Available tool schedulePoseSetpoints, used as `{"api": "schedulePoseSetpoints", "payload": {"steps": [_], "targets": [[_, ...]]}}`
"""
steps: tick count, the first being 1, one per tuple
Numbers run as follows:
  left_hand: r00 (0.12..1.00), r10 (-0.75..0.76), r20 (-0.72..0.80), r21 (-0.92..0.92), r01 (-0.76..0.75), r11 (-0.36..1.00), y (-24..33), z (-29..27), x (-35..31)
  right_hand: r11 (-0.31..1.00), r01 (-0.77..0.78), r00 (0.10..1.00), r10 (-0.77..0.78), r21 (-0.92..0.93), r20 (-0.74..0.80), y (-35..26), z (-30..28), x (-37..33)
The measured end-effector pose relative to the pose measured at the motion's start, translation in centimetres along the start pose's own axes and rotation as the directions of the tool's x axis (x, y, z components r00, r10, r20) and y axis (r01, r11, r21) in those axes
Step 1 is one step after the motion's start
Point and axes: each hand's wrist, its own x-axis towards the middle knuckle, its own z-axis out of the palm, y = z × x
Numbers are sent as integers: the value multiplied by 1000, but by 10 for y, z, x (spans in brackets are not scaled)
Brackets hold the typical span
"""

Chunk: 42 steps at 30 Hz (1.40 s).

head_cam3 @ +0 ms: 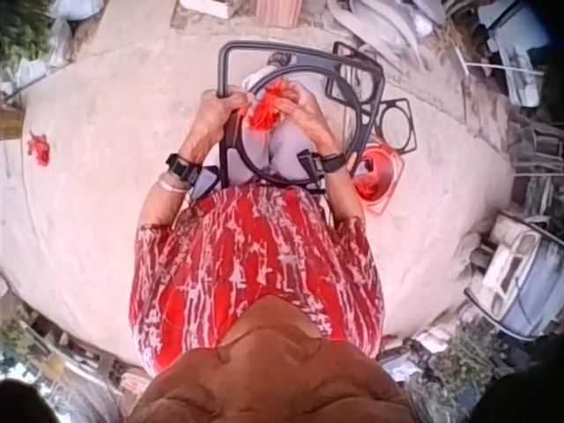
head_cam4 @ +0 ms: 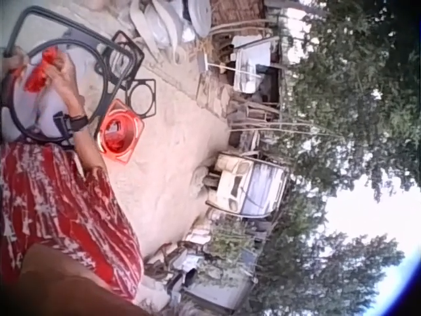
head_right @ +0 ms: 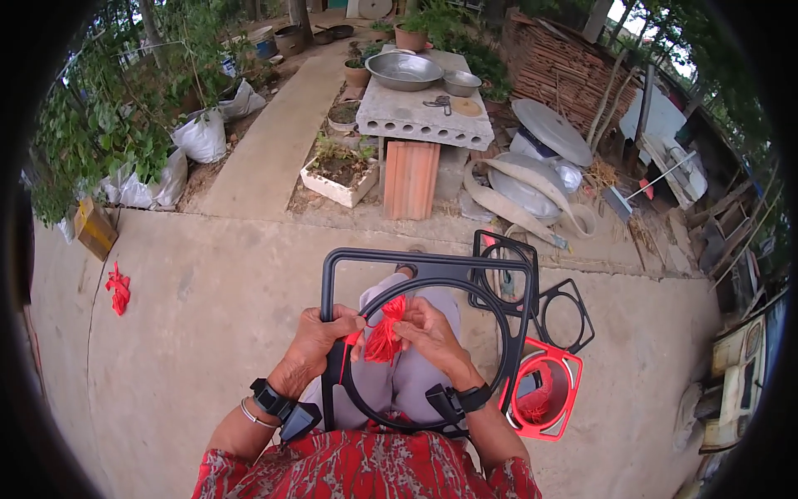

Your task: Wrapping and tying red cord around black plastic frames.

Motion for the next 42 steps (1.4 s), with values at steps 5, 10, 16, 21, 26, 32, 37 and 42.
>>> {"api": "schedulePoseSetpoints", "payload": {"steps": [5, 10, 16, 21, 26, 32, 37, 42], "targets": [[999, -21, 37, -5, 21, 1000, -3, 0, 6, 982, 146, 989, -144, 123, -27, 2, 17, 39], [999, -51, 15, -14, 51, 999, -7, -4, 11, 881, 171, 977, -210, 441, 41, 4, 31, 36], [995, -87, -45, 7, 87, 996, -4, -2, 14, 748, 204, 956, -290, 632, 34, -8, 50, 22], [999, -45, -24, -18, 44, 999, -11, -2, 18, 827, 232, 973, -184, 512, -142, -11, 71, 19], [999, -2, -43, -21, 1, 1000, -15, 0, 19, 918, 210, 951, -112, 338, -287, -10, 84, 18], [999, -35, -37, -34, 33, 999, -16, 0, 23, 849, 334, 878, -123, 409, -463, 15, 84, 20], [997, -59, -42, -28, 58, 998, -22, -6, 29, 852, 361, 852, -136, 379, -505, 22, 84, 22], [997, -52, -55, -46, 50, 998, -28, -11, 29, 879, 410, 845, -266, 243, -463, 14, 88, 17]]}}
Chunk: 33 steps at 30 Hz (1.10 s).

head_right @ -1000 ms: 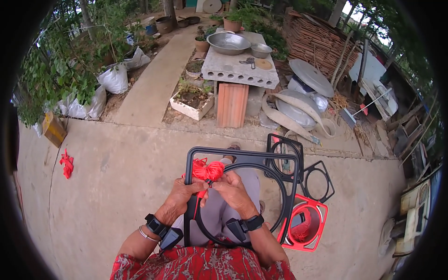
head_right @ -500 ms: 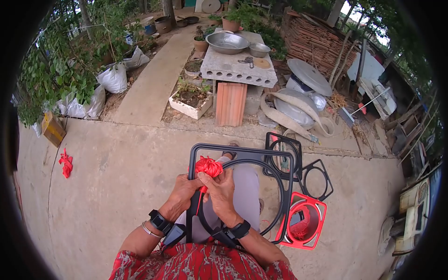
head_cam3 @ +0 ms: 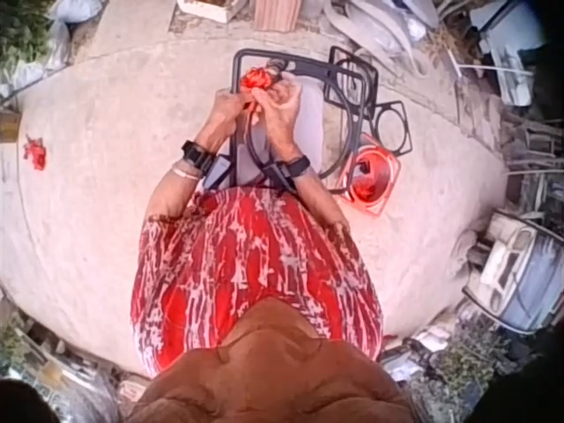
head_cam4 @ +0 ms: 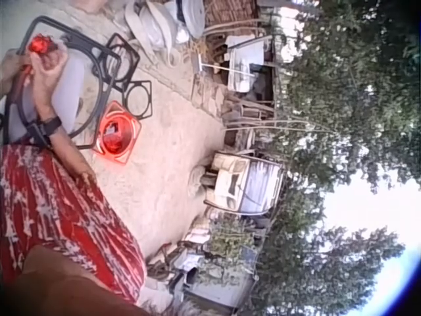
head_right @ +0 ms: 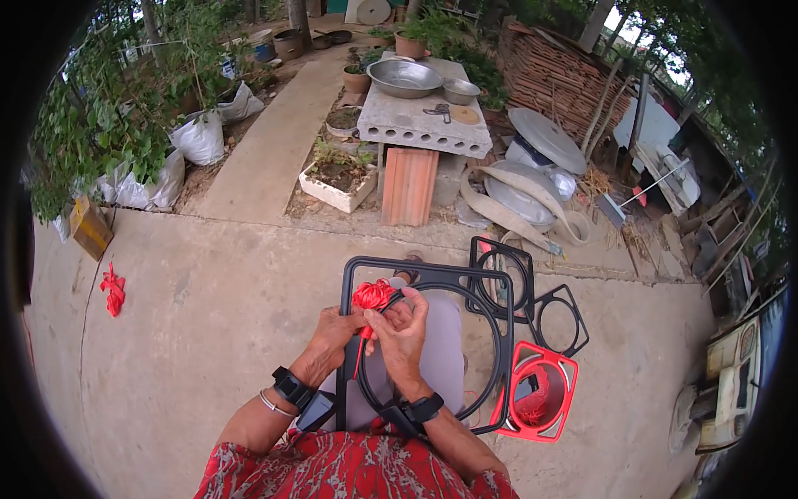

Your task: Wrapping and tying red cord around black plastic frames.

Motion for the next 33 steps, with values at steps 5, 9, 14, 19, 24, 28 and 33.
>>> {"api": "schedulePoseSetpoints", "payload": {"steps": [5, 9, 14, 19, 24, 28, 33], "targets": [[998, 57, 29, 1, -58, 998, -3, -2, 2, 982, -143, 960, 168, -124, 222, -15, 0, 10], [999, 37, 38, 1, -37, 999, 2, 0, -2, 962, -272, 948, 274, -32, 163, -23, -5, 10], [1000, 17, -25, 45, -16, 999, 4, -3, -1, 948, -265, 960, 276, -178, 45, -38, -18, 0], [1000, -14, -27, 34, 15, 999, 2, -3, 3, 884, 196, 965, -98, -425, 242, -46, -18, -1], [998, 61, -35, -70, -63, 996, -9, -4, 7, 997, -37, 953, 55, -63, 298, -90, 16, -7], [999, -11, -45, -9, 10, 1000, -4, -10, 7, 910, -295, 885, 145, 293, 442, -123, -5, -27], [998, -53, 15, -67, 54, 996, -1, -17, 9, 735, -480, 868, 318, 479, 382, -158, -50, -65]]}}
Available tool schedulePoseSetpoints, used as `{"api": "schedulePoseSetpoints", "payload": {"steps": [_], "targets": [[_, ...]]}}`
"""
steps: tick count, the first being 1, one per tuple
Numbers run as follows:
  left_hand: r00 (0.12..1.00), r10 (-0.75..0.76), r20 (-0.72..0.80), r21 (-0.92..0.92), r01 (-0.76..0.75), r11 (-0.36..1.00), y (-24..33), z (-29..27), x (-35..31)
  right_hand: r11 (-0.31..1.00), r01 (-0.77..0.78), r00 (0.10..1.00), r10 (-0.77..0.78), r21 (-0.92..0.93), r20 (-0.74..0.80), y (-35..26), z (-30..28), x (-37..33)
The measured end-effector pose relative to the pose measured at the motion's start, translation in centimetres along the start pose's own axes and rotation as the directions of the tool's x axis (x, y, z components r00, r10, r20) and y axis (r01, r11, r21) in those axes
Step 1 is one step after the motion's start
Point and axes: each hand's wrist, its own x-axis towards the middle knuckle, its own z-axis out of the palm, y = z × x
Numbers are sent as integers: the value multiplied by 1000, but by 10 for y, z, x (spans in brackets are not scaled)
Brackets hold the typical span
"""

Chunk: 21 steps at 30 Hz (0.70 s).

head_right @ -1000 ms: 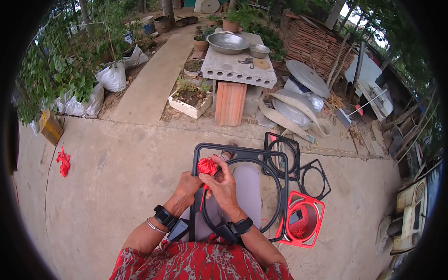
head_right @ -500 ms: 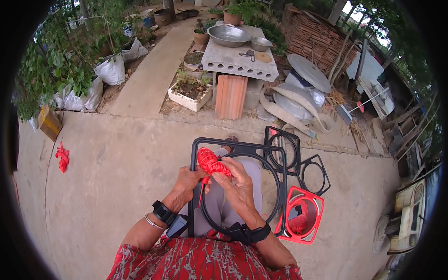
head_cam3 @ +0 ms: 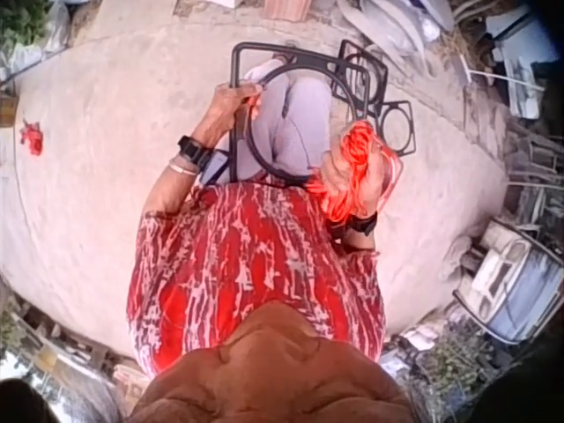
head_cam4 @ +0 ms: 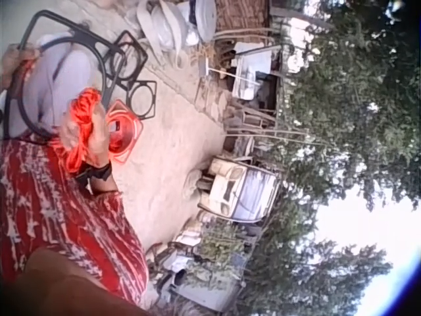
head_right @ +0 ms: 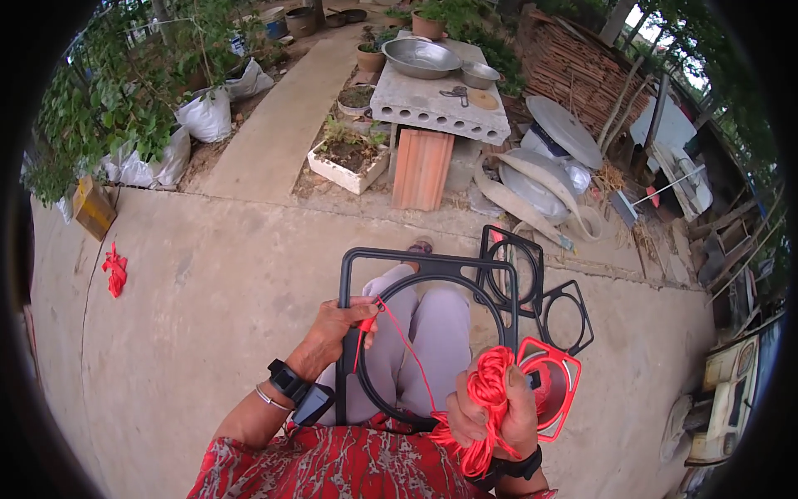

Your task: Wrapping and tying red cord around black plastic frames.

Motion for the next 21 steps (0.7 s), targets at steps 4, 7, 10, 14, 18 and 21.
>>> {"api": "schedulePoseSetpoints", "payload": {"steps": [4, 7, 10, 14, 18, 21], "targets": [[998, -60, -2, -31, 60, 998, 2, -7, 3, 979, -93, 996, 88, -181, -33, -23, -36, -28], [998, -67, 4, -23, 67, 997, 3, -5, 4, 912, -141, 965, 40, -386, -258, -25, -47, -37], [996, -69, 52, -22, 71, 997, 5, -2, 3, 750, -155, 962, -33, -643, -271, -22, -58, -27], [982, -71, 173, -20, 76, 997, 9, 0, 2, 171, -368, 929, 16, -914, -371, -17, -71, -25], [981, -106, 161, -36, 113, 993, 8, -3, 4, -88, -367, 925, 69, -926, -373, -9, -73, -23], [984, -108, 144, -21, 112, 993, 7, -5, 5, 36, -339, 938, 88, -940, -335, -7, -76, -27]]}}
